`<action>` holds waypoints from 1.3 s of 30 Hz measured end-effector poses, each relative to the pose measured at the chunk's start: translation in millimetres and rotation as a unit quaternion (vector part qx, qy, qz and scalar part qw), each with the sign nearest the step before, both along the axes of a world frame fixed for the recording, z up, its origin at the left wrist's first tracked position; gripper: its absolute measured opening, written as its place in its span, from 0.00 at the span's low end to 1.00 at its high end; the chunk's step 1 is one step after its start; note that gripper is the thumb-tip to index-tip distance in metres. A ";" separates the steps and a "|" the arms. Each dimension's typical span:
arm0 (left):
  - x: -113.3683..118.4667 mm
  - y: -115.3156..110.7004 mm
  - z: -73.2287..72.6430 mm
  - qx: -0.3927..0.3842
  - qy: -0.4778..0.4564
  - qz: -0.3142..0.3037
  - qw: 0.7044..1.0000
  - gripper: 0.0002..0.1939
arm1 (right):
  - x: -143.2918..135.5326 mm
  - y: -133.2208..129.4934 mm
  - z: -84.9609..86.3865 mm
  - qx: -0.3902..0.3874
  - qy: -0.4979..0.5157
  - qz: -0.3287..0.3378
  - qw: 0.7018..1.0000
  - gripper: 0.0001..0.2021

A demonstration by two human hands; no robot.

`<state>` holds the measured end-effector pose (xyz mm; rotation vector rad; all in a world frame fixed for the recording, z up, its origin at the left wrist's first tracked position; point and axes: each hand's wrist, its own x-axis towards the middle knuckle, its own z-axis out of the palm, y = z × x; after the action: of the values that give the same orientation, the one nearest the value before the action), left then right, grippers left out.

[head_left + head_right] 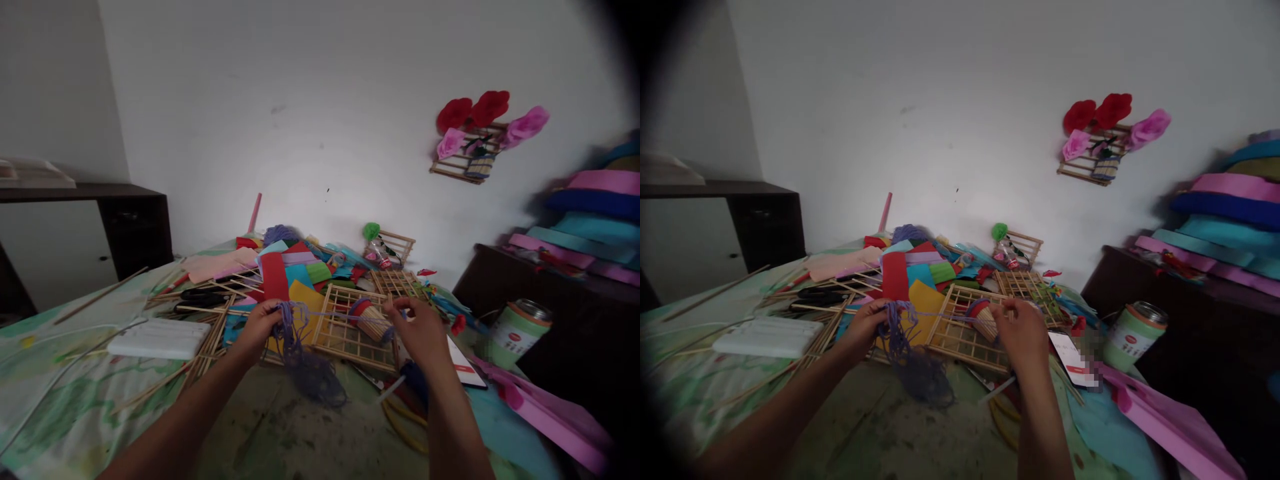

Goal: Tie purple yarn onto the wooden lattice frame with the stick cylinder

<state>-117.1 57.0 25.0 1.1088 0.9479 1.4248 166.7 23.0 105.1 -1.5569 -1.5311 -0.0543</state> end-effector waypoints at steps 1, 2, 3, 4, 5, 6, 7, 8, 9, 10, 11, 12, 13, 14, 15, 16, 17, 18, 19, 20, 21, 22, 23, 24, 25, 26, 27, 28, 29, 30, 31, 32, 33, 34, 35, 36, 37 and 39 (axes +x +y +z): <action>1.5 -1.5 0.1 0.000 0.006 -0.008 1.000 0.10 | -5.1 -0.9 -0.3 0.002 -0.033 0.002 0.999 0.16; 3.2 -3.6 0.5 0.001 0.014 -0.014 1.000 0.10 | -11.7 -1.8 -1.1 0.004 -0.064 0.014 0.998 0.16; 5.3 -6.1 1.3 0.002 0.022 -0.020 1.000 0.11 | -19.9 -2.6 -2.5 0.004 -0.088 0.031 0.996 0.16; 7.5 -8.7 2.0 0.004 0.030 -0.025 0.999 0.11 | -29.4 -3.6 -4.6 0.001 -0.104 0.049 0.993 0.16; 9.7 -11.3 2.7 0.007 0.038 -0.032 0.999 0.10 | -40.0 -4.8 -7.3 -0.005 -0.114 0.066 0.991 0.16; 11.9 -13.6 3.0 0.009 0.043 -0.042 0.998 0.10 | -51.4 -6.4 -10.7 -0.015 -0.116 0.082 0.990 0.16; 13.9 -15.6 3.0 0.012 0.046 -0.054 0.997 0.10 | -63.2 -8.3 -14.6 -0.027 -0.113 0.095 0.989 0.17; 15.6 -17.2 2.7 0.018 0.049 -0.067 0.996 0.11 | -74.7 -10.3 -18.9 -0.042 -0.106 0.111 0.987 0.19; 17.0 -18.4 2.3 0.027 0.054 -0.079 0.995 0.11 | -85.4 -12.3 -23.1 -0.061 -0.098 0.134 0.984 0.21; 17.9 -19.3 1.8 0.038 0.063 -0.089 0.993 0.12 | -94.5 -14.1 -26.8 -0.084 -0.088 0.165 0.979 0.23; 18.4 -19.9 1.6 0.050 0.072 -0.096 0.992 0.13 | -101.4 -15.3 -29.6 -0.109 -0.075 0.196 0.972 0.22; 18.5 -20.4 1.8 0.061 0.081 -0.099 0.990 0.14 | -105.7 -15.8 -31.2 -0.134 -0.062 0.222 0.964 0.19; 18.2 -20.8 2.5 0.069 0.087 -0.099 0.989 0.15 | -107.1 -15.5 -31.3 -0.157 -0.050 0.243 0.956 0.13; 17.6 -21.1 3.7 0.073 0.088 -0.097 0.989 0.16 | -105.6 -14.4 -30.1 -0.174 -0.036 0.257 0.950 0.07; 16.9 -21.4 5.2 0.072 0.087 -0.092 0.989 0.17 | -101.5 -12.6 -27.7 -0.181 -0.018 0.264 0.947 0.04; 16.2 -21.6 7.0 0.069 0.087 -0.085 0.990 0.17 | -95.5 -10.3 -24.5 -0.179 0.010 0.266 0.947 0.05; 15.5 -21.7 8.8 0.064 0.091 -0.078 0.991 0.18 | -88.2 -7.8 -21.0 -0.169 0.051 0.268 0.947 0.06; 14.8 -21.7 10.6 0.062 0.099 -0.070 0.991 0.18 | -80.2 -5.4 -17.5 -0.156 0.105 0.271 0.944 0.06; 14.2 -21.7 12.1 0.061 0.109 -0.065 0.990 0.19 | -72.3 -3.4 -14.2 -0.137 0.171 0.272 0.937 0.06; 13.6 -21.6 13.2 0.061 0.117 -0.064 0.989 0.19 | -64.8 -1.9 -11.4 -0.116 0.244 0.270 0.924 0.06; 13.2 -21.4 14.0 0.063 0.122 -0.069 0.988 0.18 | -58.0 -1.1 -8.9 -0.091 0.318 0.266 0.905 0.08; 12.7 -21.0 14.3 0.066 0.127 -0.077 0.987 0.18 | -52.1 -1.0 -6.6 -0.065 0.386 0.262 0.882 0.10; 12.3 -20.5 14.2 0.069 0.132 -0.086 0.985 0.18 | -46.8 -1.6 -4.3 -0.039 0.444 0.257 0.857 0.11; 11.9 -19.8 13.7 0.071 0.140 -0.097 0.983 0.18 | -41.9 -2.7 -2.0 -0.014 0.493 0.251 0.833 0.13; 11.6 -18.8 12.9 0.073 0.150 -0.104 0.980 0.18 | -37.0 -4.0 0.3 0.007 0.530 0.243 0.812 0.13; 11.3 -17.7 11.8 0.075 0.160 -0.107 0.978 0.17 | -32.0 -5.4 2.6 0.026 0.558 0.236 0.795 0.13; 11.0 -16.3 10.5 0.075 0.169 -0.107 0.977 0.17 | -26.4 -6.4 4.6 0.046 0.579 0.228 0.781 0.12; 10.8 -14.9 9.2 0.075 0.173 -0.105 0.976 0.18 | -20.1 -7.0 6.1 0.068 0.597 0.217 0.769 0.11; 10.6 -13.4 7.9 0.074 0.174 -0.102 0.977 0.18 | -13.1 -7.0 7.1 0.093 0.613 0.204 0.757 0.10; 10.3 -12.0 6.7 0.075 0.174 -0.099 0.977 0.18 | -5.5 -6.4 7.3 0.119 0.627 0.192 0.746 0.09; 9.9 -10.7 5.7 0.076 0.174 -0.097 0.977 0.18 | 2.3 -5.4 6.9 0.145 0.638 0.182 0.734 0.08; 9.4 -9.5 5.0 0.077 0.174 -0.097 0.977 0.18 | 10.1 -4.1 6.0 0.171 0.647 0.173 0.723 0.07; 8.8 -8.6 4.4 0.079 0.174 -0.095 0.977 0.18 | 17.4 -2.7 4.9 0.199 0.653 0.163 0.712 0.07; 8.2 -7.8 4.0 0.080 0.176 -0.093 0.977 0.18 | 23.8 -1.5 3.7 0.229 0.654 0.154 0.704 0.06; 7.6 -7.0 3.7 0.080 0.179 -0.090 0.976 0.19 | 29.1 -0.4 2.9 0.264 0.648 0.147 0.699 0.06; 7.0 -6.4 3.5 0.080 0.183 -0.087 0.976 0.19 | 33.1 0.3 2.4 0.303 0.635 0.139 0.697 0.06; 6.5 -5.9 3.3 0.079 0.187 -0.085 0.976 0.19 | 35.7 0.8 2.4 0.342 0.618 0.132 0.696 0.06; 6.2 -5.3 3.0 0.075 0.191 -0.083 0.975 0.20 | 37.3 1.7 2.9 0.405 0.582 0.119 0.695 0.06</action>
<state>-110.9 51.6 28.0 1.5768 0.9971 1.1818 204.0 24.7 108.0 -0.3909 -0.4699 0.3178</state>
